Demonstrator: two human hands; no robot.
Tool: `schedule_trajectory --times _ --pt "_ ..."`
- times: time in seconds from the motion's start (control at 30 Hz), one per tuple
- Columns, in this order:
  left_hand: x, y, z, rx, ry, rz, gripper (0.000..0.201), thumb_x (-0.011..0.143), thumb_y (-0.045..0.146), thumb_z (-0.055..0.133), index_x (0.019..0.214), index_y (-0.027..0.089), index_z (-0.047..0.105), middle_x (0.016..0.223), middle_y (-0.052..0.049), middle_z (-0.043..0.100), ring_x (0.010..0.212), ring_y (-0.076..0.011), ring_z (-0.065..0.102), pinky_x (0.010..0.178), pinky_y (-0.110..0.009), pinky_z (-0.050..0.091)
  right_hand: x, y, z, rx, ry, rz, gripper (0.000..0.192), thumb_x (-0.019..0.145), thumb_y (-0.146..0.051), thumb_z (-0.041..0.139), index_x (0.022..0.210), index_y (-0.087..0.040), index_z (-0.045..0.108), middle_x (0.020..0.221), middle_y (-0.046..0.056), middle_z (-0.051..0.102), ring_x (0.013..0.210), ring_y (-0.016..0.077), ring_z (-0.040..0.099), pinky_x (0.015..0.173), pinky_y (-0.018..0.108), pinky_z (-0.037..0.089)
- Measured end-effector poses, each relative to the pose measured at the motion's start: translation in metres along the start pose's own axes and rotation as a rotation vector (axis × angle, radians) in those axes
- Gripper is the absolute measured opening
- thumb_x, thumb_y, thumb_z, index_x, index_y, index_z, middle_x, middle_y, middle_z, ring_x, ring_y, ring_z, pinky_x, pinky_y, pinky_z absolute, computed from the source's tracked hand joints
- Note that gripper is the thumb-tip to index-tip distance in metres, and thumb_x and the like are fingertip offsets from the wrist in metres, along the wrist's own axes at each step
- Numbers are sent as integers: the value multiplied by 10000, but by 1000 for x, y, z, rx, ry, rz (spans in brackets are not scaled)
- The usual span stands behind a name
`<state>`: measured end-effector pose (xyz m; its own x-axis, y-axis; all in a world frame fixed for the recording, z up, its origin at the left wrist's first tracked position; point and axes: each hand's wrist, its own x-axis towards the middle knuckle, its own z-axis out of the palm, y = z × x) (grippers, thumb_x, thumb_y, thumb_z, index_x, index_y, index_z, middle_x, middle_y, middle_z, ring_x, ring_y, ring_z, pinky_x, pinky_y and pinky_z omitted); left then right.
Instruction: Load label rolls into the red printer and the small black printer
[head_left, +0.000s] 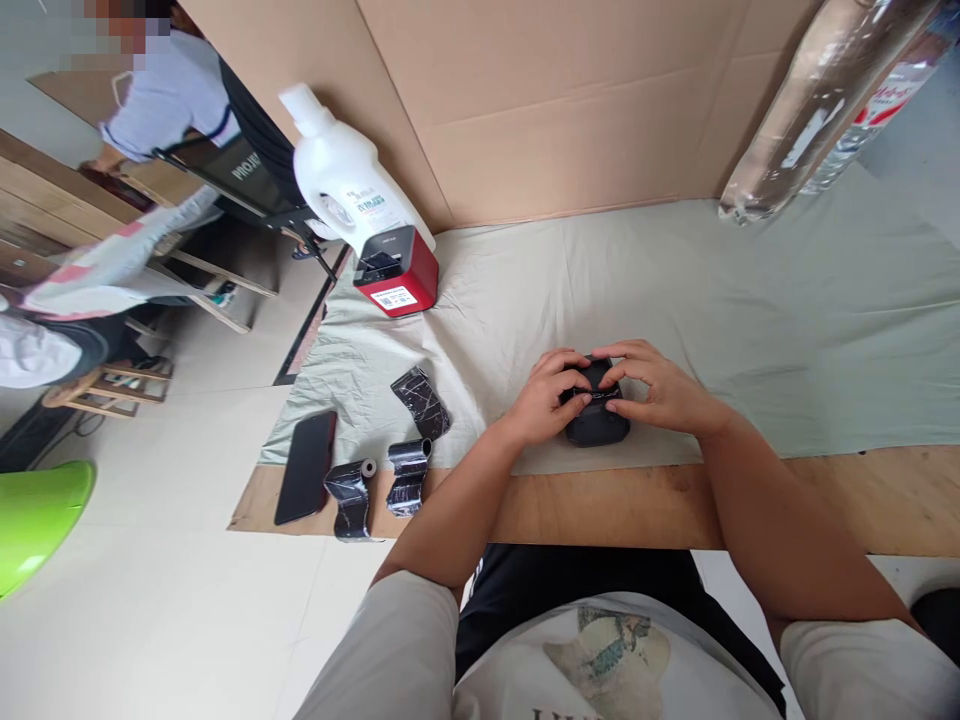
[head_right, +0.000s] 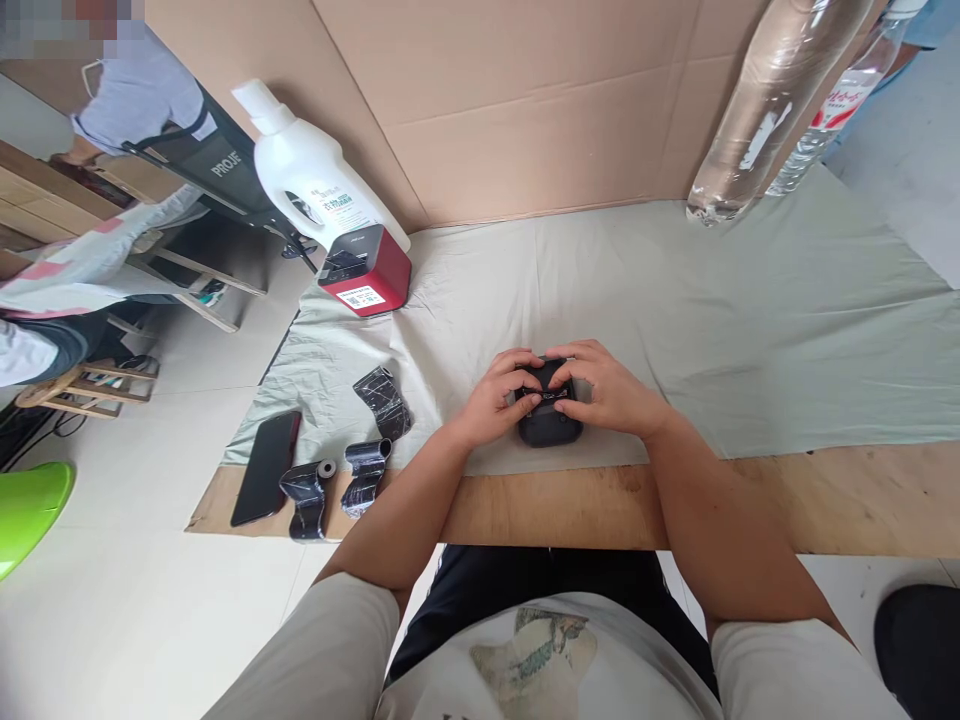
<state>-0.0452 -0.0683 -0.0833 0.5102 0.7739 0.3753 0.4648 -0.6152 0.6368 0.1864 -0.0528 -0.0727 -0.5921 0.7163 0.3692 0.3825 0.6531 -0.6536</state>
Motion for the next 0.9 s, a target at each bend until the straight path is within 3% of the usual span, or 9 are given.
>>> schedule_trajectory --times 0.17,0.4,0.63,0.8,0.9 --pt "0 -1 0 -38 26 5 181 952 333 543 901 210 666 1225 -115 615 1273 -249 506 1096 -475 417 1 3 6 -19 24 -21 100 864 -290 614 919 -240 680 1294 93 650 1256 288 559 1041 525 461" --pt "1 0 -1 -31 33 -7 88 858 291 684 872 216 641 1195 -105 639 1283 -270 507 1083 -509 420 3 -3 10 1 83 -12 192 920 -363 578 829 -241 695 1210 86 695 1172 262 612 1006 488 490" --pt "1 4 -4 -79 70 27 111 904 295 626 832 214 645 1097 -96 672 1211 -244 556 1049 -487 451 3 -4 9 42 130 -41 206 900 -394 629 792 -247 723 1148 78 716 1105 255 627 973 462 501" --pt "3 7 -9 -78 57 60 203 933 332 587 798 210 674 1029 -92 683 1150 -239 572 1014 -463 464 3 -5 6 62 134 -70 165 864 -391 678 796 -254 740 931 61 717 924 225 632 861 418 526" --pt "3 7 -13 -60 5 56 152 887 326 655 788 215 690 949 -73 669 1057 -233 576 970 -441 471 3 -7 6 73 95 -42 177 875 -399 660 814 -256 744 824 49 704 846 212 627 787 388 527"
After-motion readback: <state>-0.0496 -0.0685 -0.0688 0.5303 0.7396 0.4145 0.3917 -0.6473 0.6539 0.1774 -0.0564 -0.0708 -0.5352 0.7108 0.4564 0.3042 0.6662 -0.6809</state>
